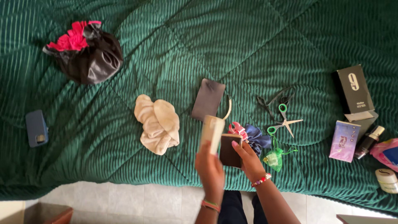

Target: The person organizes personal items by picking them up from a green bedspread and placing them into an open drawer. The items handled include a massage gun box, a blue box, a white cloth, a blue bottle, and several small cosmetic bottles. The person also handles a phone case and a scrunchie, placing them into the drawer.

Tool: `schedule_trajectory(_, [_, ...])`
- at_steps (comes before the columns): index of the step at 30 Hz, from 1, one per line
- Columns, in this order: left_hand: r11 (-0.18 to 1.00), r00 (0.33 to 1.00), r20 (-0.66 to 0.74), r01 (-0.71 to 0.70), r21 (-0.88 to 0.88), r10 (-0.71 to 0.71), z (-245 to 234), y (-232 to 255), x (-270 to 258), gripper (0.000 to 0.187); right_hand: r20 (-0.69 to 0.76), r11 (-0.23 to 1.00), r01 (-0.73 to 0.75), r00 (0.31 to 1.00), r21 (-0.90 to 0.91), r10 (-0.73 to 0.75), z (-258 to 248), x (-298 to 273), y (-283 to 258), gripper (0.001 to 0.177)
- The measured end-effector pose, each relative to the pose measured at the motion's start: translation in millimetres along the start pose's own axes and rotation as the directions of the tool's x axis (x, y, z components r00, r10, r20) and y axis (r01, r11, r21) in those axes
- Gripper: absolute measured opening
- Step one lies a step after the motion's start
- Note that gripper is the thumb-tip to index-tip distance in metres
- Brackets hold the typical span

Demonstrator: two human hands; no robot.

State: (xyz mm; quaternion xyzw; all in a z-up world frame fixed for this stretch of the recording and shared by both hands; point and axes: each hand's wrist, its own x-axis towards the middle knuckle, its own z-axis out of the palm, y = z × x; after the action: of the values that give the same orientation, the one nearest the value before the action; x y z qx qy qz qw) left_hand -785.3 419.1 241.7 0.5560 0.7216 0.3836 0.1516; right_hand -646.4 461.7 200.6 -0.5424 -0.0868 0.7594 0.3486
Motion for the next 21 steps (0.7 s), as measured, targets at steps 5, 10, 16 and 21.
schedule_trajectory(5, [0.946,0.952,0.082,-0.303,0.118,0.295,0,45,18,0.029,-0.06,0.943,0.255,0.96,-0.212,-0.273,-14,6,-2,0.039])
schedule_trajectory(10, [0.984,0.998,0.028,-0.056,-0.168,0.062,43,1,87,0.019,-0.185,0.953,0.272,0.938,-0.13,-0.293,-27,0,-18,0.038])
schedule_trajectory(16, [0.834,0.952,0.167,-0.306,0.46,0.257,100,-55,150,0.067,-0.232,0.964,0.259,0.936,-0.065,-0.267,-30,-13,-35,0.043])
schedule_trajectory(21, [0.971,0.956,0.288,-0.116,0.208,0.052,96,-77,162,0.039,-0.164,0.969,0.248,0.955,-0.014,-0.247,-30,-17,-46,0.05])
